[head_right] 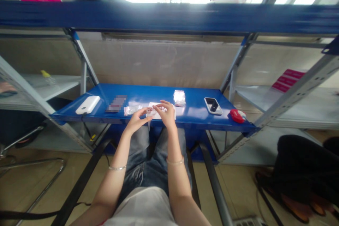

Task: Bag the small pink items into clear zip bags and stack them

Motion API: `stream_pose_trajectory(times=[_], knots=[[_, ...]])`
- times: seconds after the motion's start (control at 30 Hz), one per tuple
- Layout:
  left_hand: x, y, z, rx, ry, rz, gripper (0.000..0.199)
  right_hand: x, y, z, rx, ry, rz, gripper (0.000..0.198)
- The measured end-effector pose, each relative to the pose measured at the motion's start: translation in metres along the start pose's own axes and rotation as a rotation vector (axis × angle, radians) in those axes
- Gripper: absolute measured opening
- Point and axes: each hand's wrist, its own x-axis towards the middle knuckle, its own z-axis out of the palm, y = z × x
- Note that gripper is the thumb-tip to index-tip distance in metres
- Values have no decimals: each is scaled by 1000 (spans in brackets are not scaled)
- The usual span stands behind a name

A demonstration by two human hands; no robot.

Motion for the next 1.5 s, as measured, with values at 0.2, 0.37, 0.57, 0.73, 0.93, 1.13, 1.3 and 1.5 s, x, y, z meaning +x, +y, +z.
stream_pose_trajectory(times=[0.2,0.37,0.57,0.73,0.93,1.13,1.3,1.5], knots=[[1,-3,1,-24,19,-4,46,0,11,1,-246,91,78,29],[2,-7,-4,2,60,-27,43,-7,39,5,-664,13,316,33],[0,-3,-6,-3,43,-14,48,-11,50,17,-792,50,365,28],[-1,0,-6,-8,23,-12,53,-11,52,19,-758,158,365,18],[2,-8,-6,-76,50,-72,53,-9,50,14,-624,205,365,15],[3,-11,-7,-88,31,-81,50,3,19,4,-198,185,89,22],[3,-11,-8,-92,36,-85,50,0,-14,9,-84,-8,-84,20],[3,-17,-9,-111,46,-92,47,4,7,15,-175,-2,22,26]])
